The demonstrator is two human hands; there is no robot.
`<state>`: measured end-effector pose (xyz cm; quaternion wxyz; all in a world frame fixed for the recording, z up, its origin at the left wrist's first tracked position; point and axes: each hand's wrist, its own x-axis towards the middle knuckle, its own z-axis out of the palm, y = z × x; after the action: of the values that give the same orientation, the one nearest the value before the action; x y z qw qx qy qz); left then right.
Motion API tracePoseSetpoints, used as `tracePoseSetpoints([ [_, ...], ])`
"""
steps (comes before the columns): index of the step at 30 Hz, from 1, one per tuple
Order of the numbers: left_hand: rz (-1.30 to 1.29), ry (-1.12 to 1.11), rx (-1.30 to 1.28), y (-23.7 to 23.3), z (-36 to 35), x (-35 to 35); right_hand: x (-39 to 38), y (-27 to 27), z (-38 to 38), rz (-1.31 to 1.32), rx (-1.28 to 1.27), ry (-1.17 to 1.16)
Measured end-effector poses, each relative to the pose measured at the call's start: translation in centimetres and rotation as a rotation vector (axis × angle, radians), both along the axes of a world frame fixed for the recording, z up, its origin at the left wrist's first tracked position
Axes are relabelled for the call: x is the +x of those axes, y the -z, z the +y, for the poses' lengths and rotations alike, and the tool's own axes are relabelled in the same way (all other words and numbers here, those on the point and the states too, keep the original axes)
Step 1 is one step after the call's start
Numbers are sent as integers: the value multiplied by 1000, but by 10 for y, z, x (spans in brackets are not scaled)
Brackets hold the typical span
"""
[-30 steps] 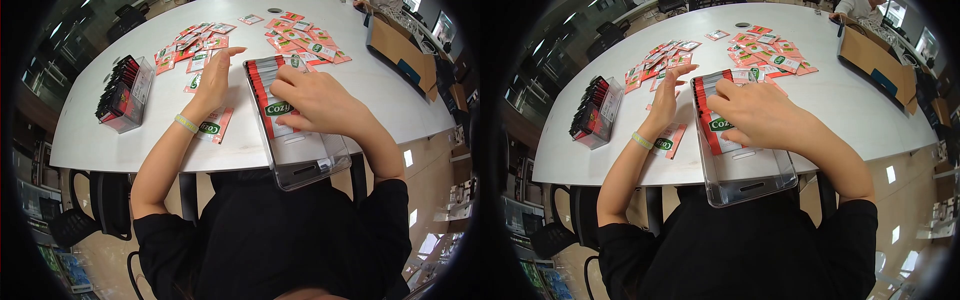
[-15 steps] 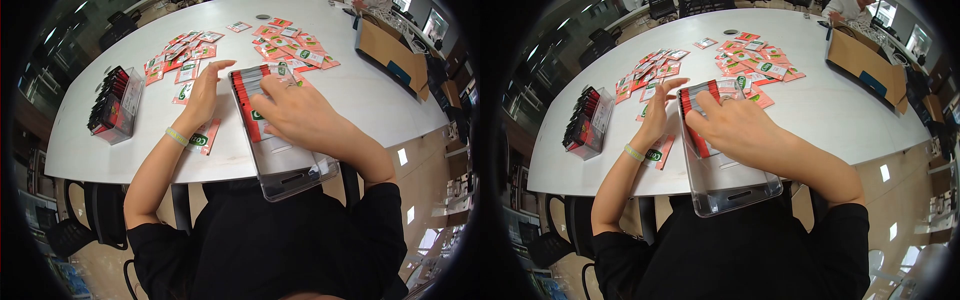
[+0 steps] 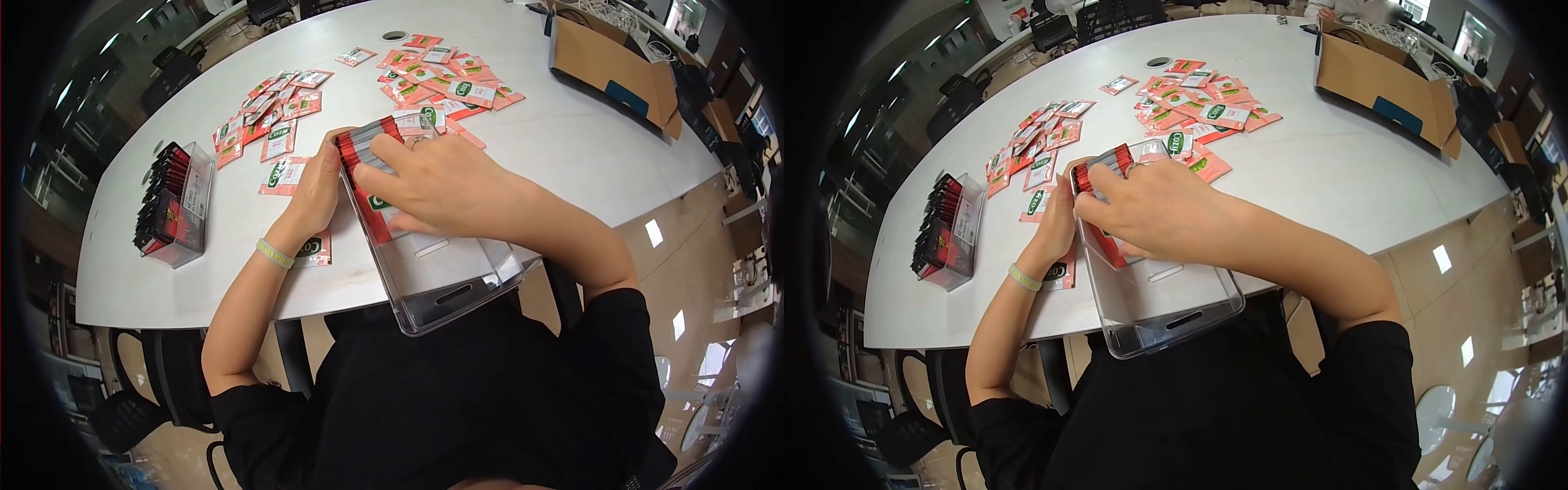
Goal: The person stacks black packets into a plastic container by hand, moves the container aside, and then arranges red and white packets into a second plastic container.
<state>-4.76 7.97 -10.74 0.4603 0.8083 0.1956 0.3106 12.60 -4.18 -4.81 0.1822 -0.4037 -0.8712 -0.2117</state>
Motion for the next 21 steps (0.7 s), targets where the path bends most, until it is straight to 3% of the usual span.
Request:
tracePoseSetpoints([
  [5,-7,11,24,-2,1,2,15,-11,1,98,-172,11],
  [8,-46,11,-66,2,2,4,39,-24,10,235,-131,-10],
  [10,-12,-16,-10,4,5,4,60,-30,22,392,-281,79],
  [14,9,-36,-30,-1,-1,3,103,-2,52,399,-373,282],
  [16,33,-35,-40,-4,-1,2,123,28,68,191,-442,381],
  [21,4,-37,-66,-2,1,3,118,25,74,78,-529,728],
])
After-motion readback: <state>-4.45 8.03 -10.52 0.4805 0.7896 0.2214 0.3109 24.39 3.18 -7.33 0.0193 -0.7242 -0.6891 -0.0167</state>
